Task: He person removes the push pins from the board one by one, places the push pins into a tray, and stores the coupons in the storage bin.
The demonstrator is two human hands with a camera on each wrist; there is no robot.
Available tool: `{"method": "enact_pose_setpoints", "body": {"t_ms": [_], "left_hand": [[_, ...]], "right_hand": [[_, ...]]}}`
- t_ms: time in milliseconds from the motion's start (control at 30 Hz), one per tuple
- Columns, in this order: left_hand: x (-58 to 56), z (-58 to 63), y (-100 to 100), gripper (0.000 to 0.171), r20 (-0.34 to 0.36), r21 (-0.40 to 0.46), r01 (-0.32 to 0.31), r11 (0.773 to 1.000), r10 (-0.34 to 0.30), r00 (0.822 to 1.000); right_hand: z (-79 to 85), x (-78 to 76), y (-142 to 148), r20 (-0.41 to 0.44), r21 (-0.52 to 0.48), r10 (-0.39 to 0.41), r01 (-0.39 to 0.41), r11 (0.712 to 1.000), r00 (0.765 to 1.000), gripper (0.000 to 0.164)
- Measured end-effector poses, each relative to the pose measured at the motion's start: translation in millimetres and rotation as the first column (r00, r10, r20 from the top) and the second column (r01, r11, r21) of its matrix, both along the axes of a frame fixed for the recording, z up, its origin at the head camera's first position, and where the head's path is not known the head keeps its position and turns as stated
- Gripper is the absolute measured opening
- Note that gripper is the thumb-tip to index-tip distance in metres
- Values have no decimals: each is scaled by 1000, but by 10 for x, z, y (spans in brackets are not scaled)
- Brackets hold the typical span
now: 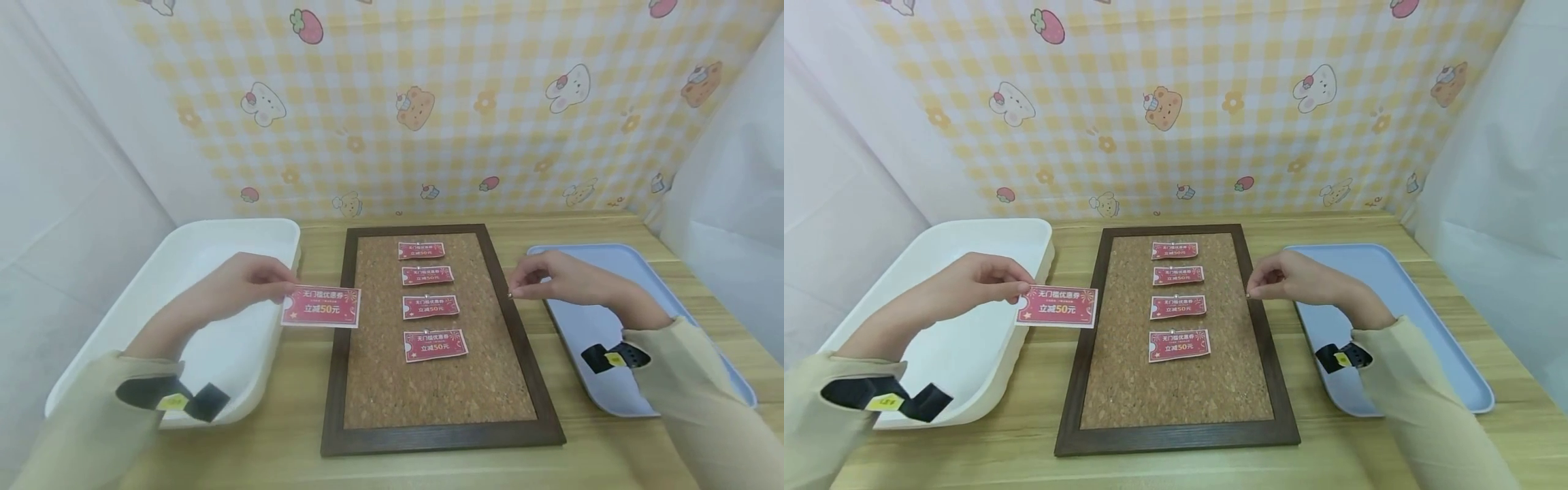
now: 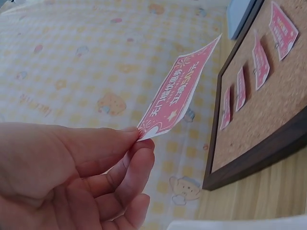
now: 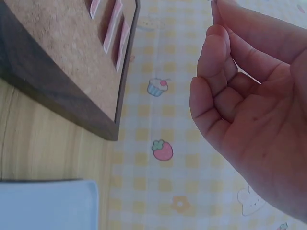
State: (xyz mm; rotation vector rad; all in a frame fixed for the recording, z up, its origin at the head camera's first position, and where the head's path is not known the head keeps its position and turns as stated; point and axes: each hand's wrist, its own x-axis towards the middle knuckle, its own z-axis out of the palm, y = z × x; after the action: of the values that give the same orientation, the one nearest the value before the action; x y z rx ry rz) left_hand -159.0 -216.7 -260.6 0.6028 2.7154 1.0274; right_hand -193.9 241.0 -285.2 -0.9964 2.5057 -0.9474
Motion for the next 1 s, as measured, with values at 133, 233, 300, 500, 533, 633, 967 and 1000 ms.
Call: {"method": "enact_pose_setpoints", "body": {"t_ms": [133,233,300,500,533,633,967,1000], "left_hand": [[-31,27,-133,17,-2,-21,-20,1000,20,1000],[-61,37,-239,18,-3,-34,-31,999,31,1000],[-77,47,-309,20,-7,-43,-34,998,34,999],[-93,79,-501,24,-12,-85,-63,994,62,998],[-97,78,-533,25,-11,-86,-65,994,65,998],[-110,73,-631,28,-5,-93,-88,992,88,996],[-180,64,-918,36,7,-143,-165,976,168,986],[-182,65,-949,36,13,-148,-167,975,171,985]], "right_hand": [[10,13,89,-17,4,-51,51,999,999,4],[7,20,175,0,9,-96,96,995,995,4],[1,19,239,15,16,-129,128,992,992,5],[-24,6,421,-2,42,-228,227,973,974,9],[-32,0,451,-8,48,-241,241,969,971,10],[-61,-25,533,-23,66,-275,275,959,961,11],[-106,-98,803,-25,78,-357,358,930,934,17],[-109,-109,827,-17,84,-365,365,927,931,18]]}}
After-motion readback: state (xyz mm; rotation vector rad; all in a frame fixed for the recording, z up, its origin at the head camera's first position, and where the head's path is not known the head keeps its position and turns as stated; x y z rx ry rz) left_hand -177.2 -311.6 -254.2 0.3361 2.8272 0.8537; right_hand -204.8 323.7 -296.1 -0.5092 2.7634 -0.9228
